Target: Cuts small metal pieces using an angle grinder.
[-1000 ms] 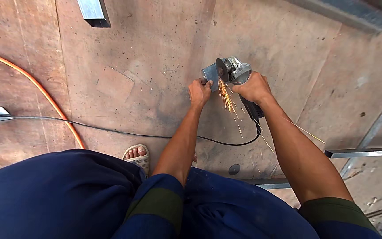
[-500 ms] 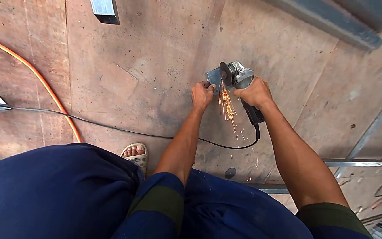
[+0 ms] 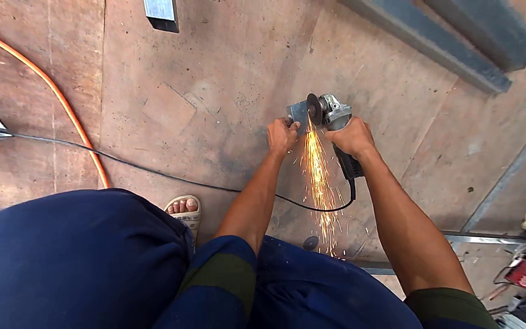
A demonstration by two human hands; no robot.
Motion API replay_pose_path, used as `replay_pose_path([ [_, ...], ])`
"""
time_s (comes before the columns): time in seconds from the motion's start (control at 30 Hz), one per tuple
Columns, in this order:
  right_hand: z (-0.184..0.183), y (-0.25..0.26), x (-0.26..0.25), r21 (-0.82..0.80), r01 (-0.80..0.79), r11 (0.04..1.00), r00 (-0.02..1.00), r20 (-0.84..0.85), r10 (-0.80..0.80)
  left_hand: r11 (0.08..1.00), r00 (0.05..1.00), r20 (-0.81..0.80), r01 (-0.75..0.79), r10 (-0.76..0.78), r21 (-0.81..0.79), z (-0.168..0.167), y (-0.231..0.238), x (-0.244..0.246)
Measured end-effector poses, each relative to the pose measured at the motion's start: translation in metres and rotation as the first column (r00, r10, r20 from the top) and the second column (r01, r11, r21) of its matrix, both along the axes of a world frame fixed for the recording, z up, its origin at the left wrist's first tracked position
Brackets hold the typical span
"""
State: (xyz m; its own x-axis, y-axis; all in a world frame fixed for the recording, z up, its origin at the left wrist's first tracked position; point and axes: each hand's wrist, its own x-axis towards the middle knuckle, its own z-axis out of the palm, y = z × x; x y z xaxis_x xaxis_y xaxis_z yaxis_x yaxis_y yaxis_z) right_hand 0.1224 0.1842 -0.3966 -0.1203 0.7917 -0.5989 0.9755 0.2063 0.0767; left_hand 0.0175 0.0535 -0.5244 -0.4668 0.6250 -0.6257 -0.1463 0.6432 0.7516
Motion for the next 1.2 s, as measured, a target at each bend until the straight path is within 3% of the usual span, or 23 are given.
replay_pose_path([
  [1.2,0.0061,-0.0012,-0.0085,-0.004,-0.006,1.000,0.999,0.038,0.006,1.000,0.999,0.031,-0.017,0.017,-0.006,0.0038,-0.0005,-0.0007],
])
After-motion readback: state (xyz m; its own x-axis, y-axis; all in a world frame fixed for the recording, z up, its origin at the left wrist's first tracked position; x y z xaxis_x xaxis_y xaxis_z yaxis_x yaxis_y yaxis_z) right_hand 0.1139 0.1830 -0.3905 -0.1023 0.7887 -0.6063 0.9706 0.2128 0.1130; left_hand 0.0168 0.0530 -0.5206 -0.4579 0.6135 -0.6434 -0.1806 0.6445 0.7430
